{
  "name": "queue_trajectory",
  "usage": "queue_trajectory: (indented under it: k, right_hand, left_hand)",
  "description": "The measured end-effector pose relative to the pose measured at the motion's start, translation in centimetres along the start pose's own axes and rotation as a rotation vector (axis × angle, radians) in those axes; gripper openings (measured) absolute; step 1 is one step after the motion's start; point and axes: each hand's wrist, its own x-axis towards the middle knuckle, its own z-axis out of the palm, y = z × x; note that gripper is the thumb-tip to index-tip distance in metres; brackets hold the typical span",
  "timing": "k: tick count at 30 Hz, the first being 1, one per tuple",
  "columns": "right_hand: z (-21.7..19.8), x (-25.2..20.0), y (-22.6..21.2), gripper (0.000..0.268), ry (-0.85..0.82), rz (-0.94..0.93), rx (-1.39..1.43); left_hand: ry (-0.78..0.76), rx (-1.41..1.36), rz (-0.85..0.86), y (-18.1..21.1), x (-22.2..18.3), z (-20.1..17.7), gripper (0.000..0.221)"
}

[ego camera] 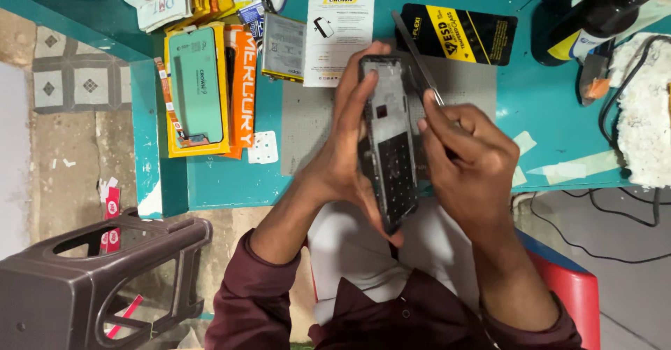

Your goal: The person uses a metal tool to scrape adhesive residue from the back of a disassembled smartphone. They repeatedly apply a liquid solvent from a bottle to the surface and continue scraping to remove the remaining adhesive.

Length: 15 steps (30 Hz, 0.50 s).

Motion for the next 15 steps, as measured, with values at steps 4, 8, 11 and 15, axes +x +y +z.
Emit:
queue_trajectory:
  k: [4,8,11,15]
  right_hand:
    - [-2.2,-3.3,-2.7,0.034,-0.142,0.065,-0.153]
    - [-3.1,-5.3,-3.8,0.039,-0.154,0.108,-0.229]
    - [-2.1,-1.7,-1.2,0.033,-0.028,-0.05,-0.198]
    - [-2.0,-0.3,-1.5,0.036,-0.041,-0.052,-0.144]
  left_hand:
    - [0.038,-0.058,0.033,0.0,0.7,-0.5,0.17]
    - [-0.011,-0.017,0.021,0.2,0.7,-0.6,0.169]
    - [-0.073,0.016,0.04,0.9,0.7,0.6,0.169]
    - [-0.046,0.0,0.036,1.6,0.1,0.0,0.169]
